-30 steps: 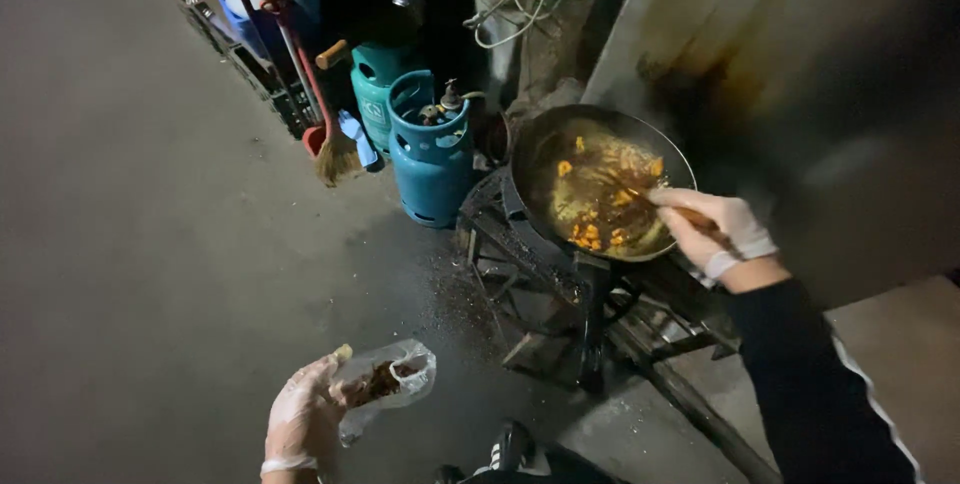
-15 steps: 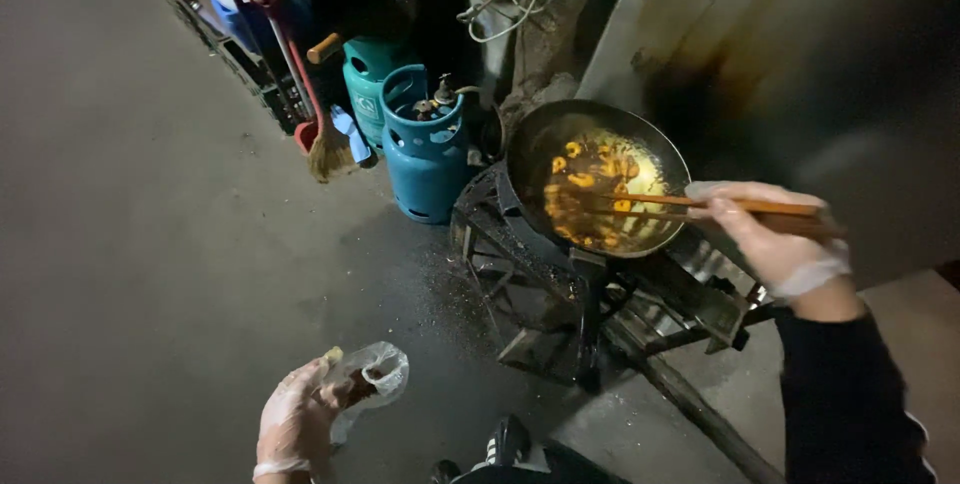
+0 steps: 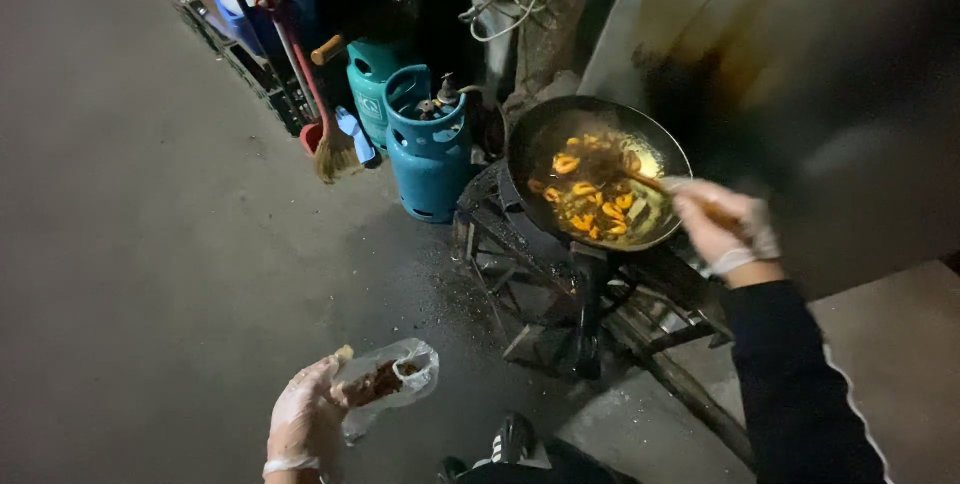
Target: The person prepares food at a street stall, adding ingredients from a plastic bag into a pan of hot oil on a portable gas stove. They stir the mixture with chopsticks and handle various fried items on a nearby tray.
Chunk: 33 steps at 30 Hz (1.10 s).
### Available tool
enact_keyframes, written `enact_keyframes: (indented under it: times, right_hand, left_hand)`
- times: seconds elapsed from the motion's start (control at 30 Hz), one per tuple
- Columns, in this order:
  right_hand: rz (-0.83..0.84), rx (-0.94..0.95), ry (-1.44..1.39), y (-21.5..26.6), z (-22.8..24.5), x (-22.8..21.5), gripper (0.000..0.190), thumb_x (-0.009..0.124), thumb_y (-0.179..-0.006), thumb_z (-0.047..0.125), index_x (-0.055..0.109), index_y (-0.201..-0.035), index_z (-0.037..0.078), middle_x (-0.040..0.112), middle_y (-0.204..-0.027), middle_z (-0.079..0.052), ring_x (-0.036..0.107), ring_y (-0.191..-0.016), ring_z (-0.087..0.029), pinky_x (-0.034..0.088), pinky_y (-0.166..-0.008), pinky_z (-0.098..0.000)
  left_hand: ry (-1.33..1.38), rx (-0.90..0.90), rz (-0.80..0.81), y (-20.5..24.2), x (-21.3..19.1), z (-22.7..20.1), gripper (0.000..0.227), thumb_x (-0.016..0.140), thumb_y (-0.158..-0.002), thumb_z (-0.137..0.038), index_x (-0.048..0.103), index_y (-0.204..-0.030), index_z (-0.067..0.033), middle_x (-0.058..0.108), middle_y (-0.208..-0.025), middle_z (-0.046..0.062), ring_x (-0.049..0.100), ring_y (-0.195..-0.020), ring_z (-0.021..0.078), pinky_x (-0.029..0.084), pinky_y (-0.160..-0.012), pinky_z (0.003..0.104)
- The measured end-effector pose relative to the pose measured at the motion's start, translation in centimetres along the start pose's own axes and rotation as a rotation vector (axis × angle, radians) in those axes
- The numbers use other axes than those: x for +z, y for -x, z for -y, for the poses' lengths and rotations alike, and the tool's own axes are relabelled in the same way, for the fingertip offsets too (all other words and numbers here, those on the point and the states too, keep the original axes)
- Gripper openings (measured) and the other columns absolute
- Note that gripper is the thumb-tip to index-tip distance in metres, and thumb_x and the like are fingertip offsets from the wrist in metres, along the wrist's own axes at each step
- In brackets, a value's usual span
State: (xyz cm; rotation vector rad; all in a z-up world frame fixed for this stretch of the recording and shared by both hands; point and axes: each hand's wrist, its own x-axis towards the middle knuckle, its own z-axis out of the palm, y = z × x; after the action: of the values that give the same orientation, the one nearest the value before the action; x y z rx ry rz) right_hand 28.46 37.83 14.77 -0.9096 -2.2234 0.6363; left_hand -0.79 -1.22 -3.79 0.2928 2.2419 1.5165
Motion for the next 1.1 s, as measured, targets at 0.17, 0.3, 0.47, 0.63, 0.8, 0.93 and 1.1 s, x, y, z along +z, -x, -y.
enact_keyframes:
  times: [0.17, 0.3, 0.47, 0.63, 0.8, 0.93, 1.1]
  right_hand:
    - [0.187, -0.240, -0.117, 1.3, 0.2, -0.9, 0.018, 0.060, -0.085, 0.004, 0.067, -0.102, 0.001, 0.067, -0.110, -0.013, 0.065, -0.098, -0.015, 0.048, -0.094, -0.0222]
    - [0.066, -0.048, -0.019, 2.5, 3.1, -0.9, 0.016, 0.063, -0.084, 0.010, 0.071, -0.098, 0.006, 0.070, -0.105, -0.008, 0.067, -0.096, -0.015, 0.050, -0.085, -0.0232]
    - [0.115, -0.069, -0.020, 3.0, -1.8, 0.9, 0.024, 0.061, -0.084, 0.008, 0.068, -0.106, 0.004, 0.066, -0.114, -0.012, 0.064, -0.103, -0.019, 0.051, -0.088, -0.0262]
    - [0.206, -0.464, 0.194, 5.2, -12.0, 6.4, 0.060, 0.075, -0.072, 0.008, 0.057, -0.128, 0.014, 0.059, -0.125, -0.015, 0.056, -0.116, -0.028, 0.042, -0.096, -0.0369]
    - [0.298, -0.169, 0.082, 7.0, -9.0, 5.4, 0.068, 0.054, -0.075, -0.007, 0.042, -0.138, 0.015, 0.037, -0.146, -0.012, 0.031, -0.137, -0.026, 0.021, -0.112, -0.0380]
    - [-0.004, 0.023, 0.194, 10.6, -7.1, 3.1, 0.070, 0.055, -0.076, 0.002, 0.035, -0.143, 0.005, 0.038, -0.146, -0.014, 0.035, -0.134, -0.029, 0.022, -0.113, -0.0367]
    - [-0.533, 0.594, -0.496, 20.7, -15.4, 8.6, 0.006, 0.066, -0.094, 0.014, 0.061, -0.092, 0.011, 0.046, -0.077, -0.006, 0.043, -0.069, -0.019, 0.035, -0.065, -0.0308]
  left_hand:
    - [-0.668, 0.471, 0.163, -4.5, 0.3, 7.4, 0.052, 0.077, -0.062, -0.023, 0.066, -0.113, -0.0204, 0.068, -0.114, 0.000, 0.063, -0.104, 0.0182, 0.047, -0.092, 0.028]
    - [-0.077, 0.010, 0.002, -1.8, -0.1, 3.7, 0.030, 0.064, -0.076, -0.016, 0.069, -0.103, -0.0046, 0.067, -0.102, 0.008, 0.059, -0.090, 0.0169, 0.045, -0.078, 0.029]
    - [-0.524, 0.392, 0.076, -0.3, -0.6, 1.3, 0.039, 0.074, -0.071, -0.024, 0.070, -0.109, -0.0190, 0.069, -0.111, -0.001, 0.062, -0.103, 0.0144, 0.045, -0.094, 0.025]
    - [0.663, -0.430, -0.076, 2.3, 0.4, -4.2, 0.016, 0.062, -0.081, -0.005, 0.063, -0.096, 0.0005, 0.064, -0.087, 0.012, 0.055, -0.068, 0.0190, 0.042, -0.060, 0.027]
    - [0.248, -0.089, 0.137, 1.4, 2.2, -2.9, 0.033, 0.064, -0.073, 0.003, 0.065, -0.106, -0.0015, 0.065, -0.101, 0.013, 0.063, -0.085, 0.0210, 0.049, -0.081, 0.029]
    - [0.685, -0.511, 0.242, 4.8, 0.7, -7.3, 0.029, 0.065, -0.080, -0.007, 0.064, -0.105, 0.0067, 0.061, -0.088, 0.015, 0.052, -0.065, 0.0210, 0.040, -0.060, 0.029]
    - [0.635, -0.328, 0.554, 6.8, 1.5, -9.3, 0.025, 0.058, -0.086, -0.011, 0.047, -0.064, -0.0108, 0.040, -0.059, -0.003, 0.034, -0.050, 0.0064, 0.028, -0.051, 0.023]
